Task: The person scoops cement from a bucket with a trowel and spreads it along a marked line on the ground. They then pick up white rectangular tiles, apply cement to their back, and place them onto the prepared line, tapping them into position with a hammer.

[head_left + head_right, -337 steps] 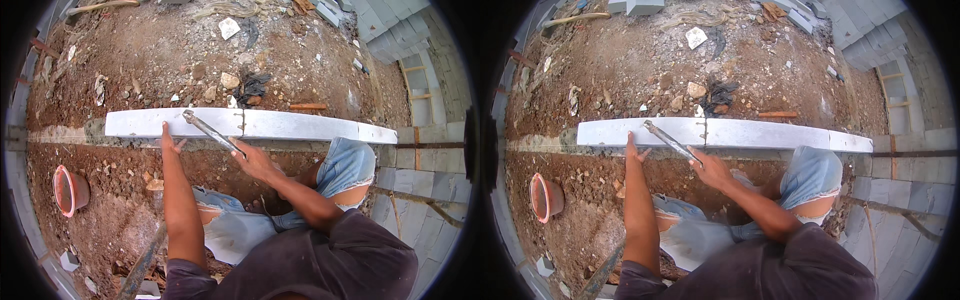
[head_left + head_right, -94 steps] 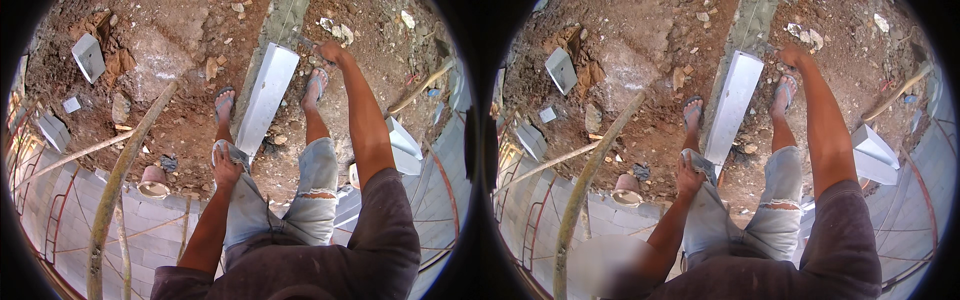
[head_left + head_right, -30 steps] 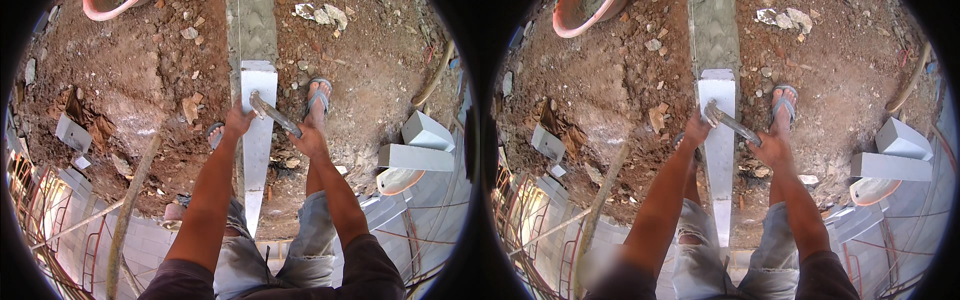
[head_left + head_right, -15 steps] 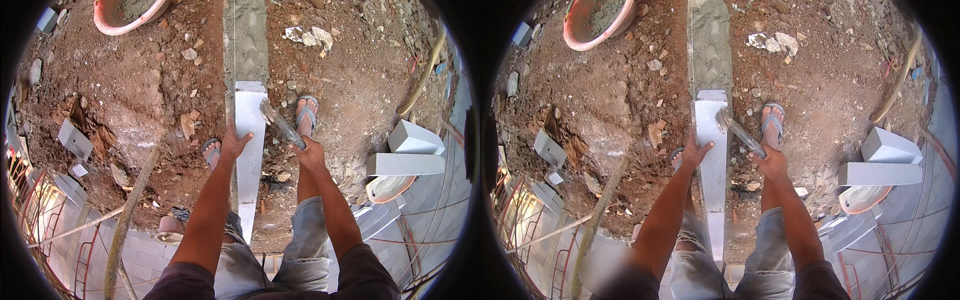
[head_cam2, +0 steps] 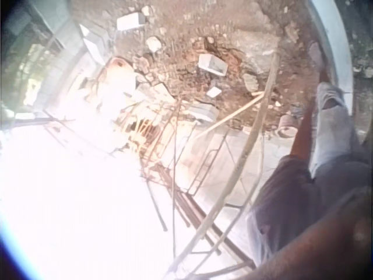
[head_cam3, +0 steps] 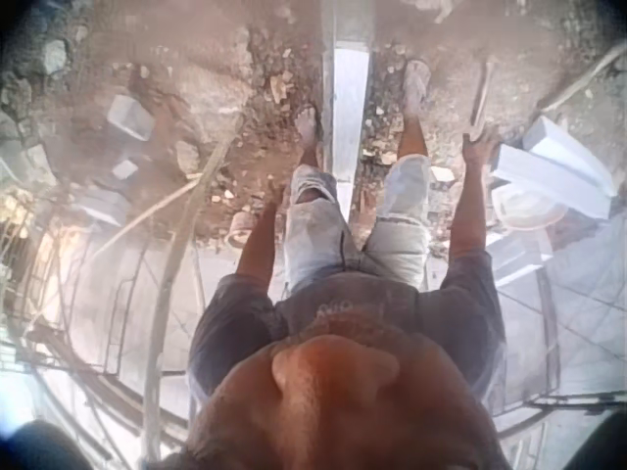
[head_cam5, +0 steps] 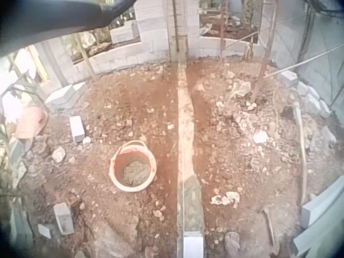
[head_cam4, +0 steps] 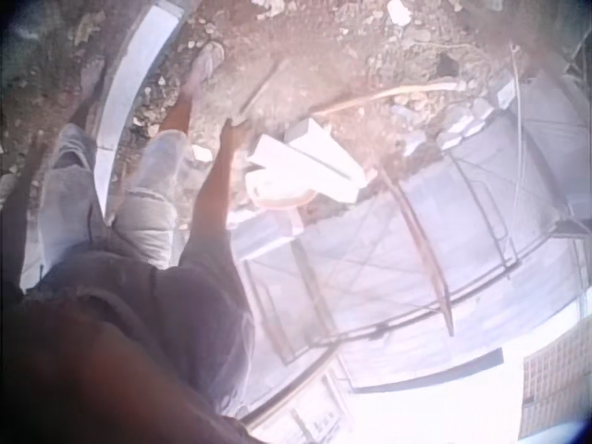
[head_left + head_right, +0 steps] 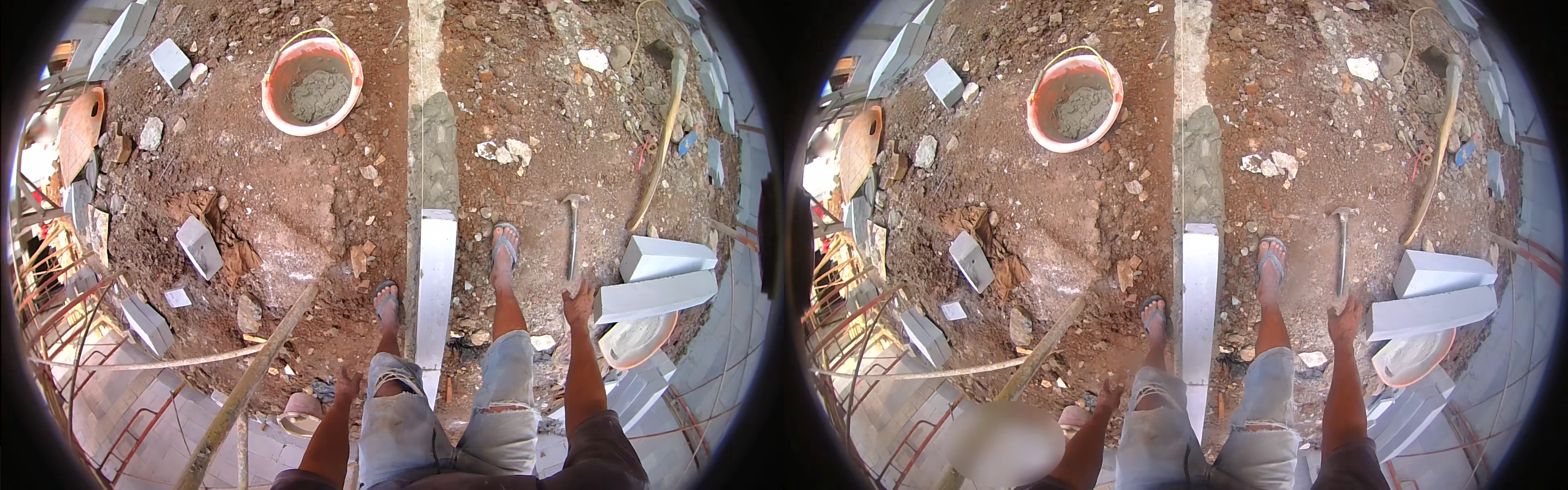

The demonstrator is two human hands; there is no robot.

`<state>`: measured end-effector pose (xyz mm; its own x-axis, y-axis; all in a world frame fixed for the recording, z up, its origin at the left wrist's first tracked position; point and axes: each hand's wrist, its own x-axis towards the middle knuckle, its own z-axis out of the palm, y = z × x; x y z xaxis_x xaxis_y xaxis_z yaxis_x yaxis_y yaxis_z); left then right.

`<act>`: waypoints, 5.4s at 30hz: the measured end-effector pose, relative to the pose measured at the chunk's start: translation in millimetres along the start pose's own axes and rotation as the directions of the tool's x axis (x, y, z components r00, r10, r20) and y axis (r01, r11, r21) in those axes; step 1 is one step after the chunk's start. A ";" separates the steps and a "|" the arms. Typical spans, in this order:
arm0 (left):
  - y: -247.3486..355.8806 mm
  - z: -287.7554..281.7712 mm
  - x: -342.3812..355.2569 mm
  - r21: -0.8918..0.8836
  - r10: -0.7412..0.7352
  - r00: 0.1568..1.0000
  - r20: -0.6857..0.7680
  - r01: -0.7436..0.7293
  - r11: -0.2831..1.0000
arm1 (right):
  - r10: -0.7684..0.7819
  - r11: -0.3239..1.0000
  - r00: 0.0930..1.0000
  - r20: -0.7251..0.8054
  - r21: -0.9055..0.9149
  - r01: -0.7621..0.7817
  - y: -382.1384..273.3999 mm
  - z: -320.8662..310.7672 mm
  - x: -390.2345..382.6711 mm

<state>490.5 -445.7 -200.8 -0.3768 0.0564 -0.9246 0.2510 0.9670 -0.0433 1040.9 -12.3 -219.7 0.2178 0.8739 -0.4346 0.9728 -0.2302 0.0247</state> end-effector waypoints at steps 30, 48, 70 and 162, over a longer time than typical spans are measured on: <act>111.0 -91.1 -302.0 -0.973 0.073 0.996 0.054 0.037 0.227 | -0.282 0.537 0.415 0.865 0.500 -0.679 18.1 -350.5 -62.4; 242.5 -271.7 -160.9 -0.980 0.481 0.855 -0.193 -0.190 -0.055 | -0.202 0.803 0.895 0.398 0.591 -0.081 -259.7 -419.7 21.1; 323.1 -763.4 -25.7 -0.429 0.570 0.804 0.169 -0.460 0.777 | 0.068 0.641 0.974 0.216 0.739 -0.208 -524.5 -334.8 -177.9; 365.9 87.0 -213.0 -0.014 -0.508 0.430 0.747 -0.753 -0.658 | 0.082 -0.612 -0.374 0.924 0.343 0.712 -513.5 87.7 -860.5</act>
<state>740.1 -125.4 -52.6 0.3766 -0.6520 -0.6580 0.1061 -0.6753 0.7299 347.1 -683.6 62.6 -0.0738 -0.7410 -0.6674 -0.4675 0.6169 -0.6332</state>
